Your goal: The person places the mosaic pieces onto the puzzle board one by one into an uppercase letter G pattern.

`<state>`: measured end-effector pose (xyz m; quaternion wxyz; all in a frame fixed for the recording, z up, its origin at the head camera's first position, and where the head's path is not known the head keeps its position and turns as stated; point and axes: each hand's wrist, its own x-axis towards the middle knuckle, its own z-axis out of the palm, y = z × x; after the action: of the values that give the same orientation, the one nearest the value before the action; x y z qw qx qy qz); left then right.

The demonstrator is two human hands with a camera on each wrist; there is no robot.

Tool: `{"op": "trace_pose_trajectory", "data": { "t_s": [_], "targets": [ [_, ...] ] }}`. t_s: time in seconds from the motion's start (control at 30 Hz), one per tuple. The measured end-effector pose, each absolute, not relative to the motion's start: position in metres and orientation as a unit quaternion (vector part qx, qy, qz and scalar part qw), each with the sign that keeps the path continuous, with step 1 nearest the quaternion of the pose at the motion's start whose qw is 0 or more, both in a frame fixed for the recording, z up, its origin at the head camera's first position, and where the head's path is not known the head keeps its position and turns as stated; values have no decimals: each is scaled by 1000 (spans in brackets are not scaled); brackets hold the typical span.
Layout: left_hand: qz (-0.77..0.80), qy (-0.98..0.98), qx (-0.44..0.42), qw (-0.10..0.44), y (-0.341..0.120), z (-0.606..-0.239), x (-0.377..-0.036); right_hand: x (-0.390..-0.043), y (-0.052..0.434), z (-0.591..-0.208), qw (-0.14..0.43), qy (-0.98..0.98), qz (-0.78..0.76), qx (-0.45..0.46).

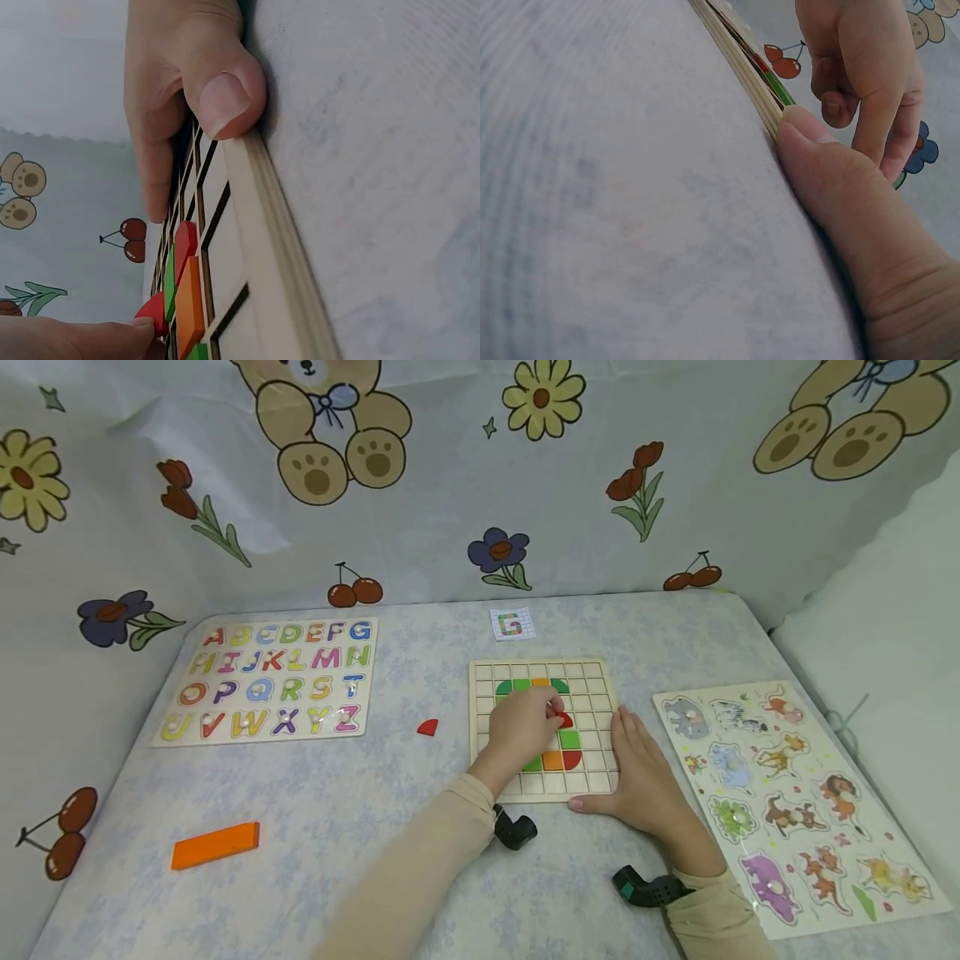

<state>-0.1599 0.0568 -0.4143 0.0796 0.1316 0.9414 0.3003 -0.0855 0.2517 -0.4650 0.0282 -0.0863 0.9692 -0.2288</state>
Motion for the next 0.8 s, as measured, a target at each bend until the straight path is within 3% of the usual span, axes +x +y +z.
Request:
{"op": "trace_pose_trajectory", "data": {
  "t_s": [0.8],
  "targets": [
    [276, 944, 154, 100, 46, -414, -152, -83, 250, -462, 24, 968, -236, -86]
  ]
}}
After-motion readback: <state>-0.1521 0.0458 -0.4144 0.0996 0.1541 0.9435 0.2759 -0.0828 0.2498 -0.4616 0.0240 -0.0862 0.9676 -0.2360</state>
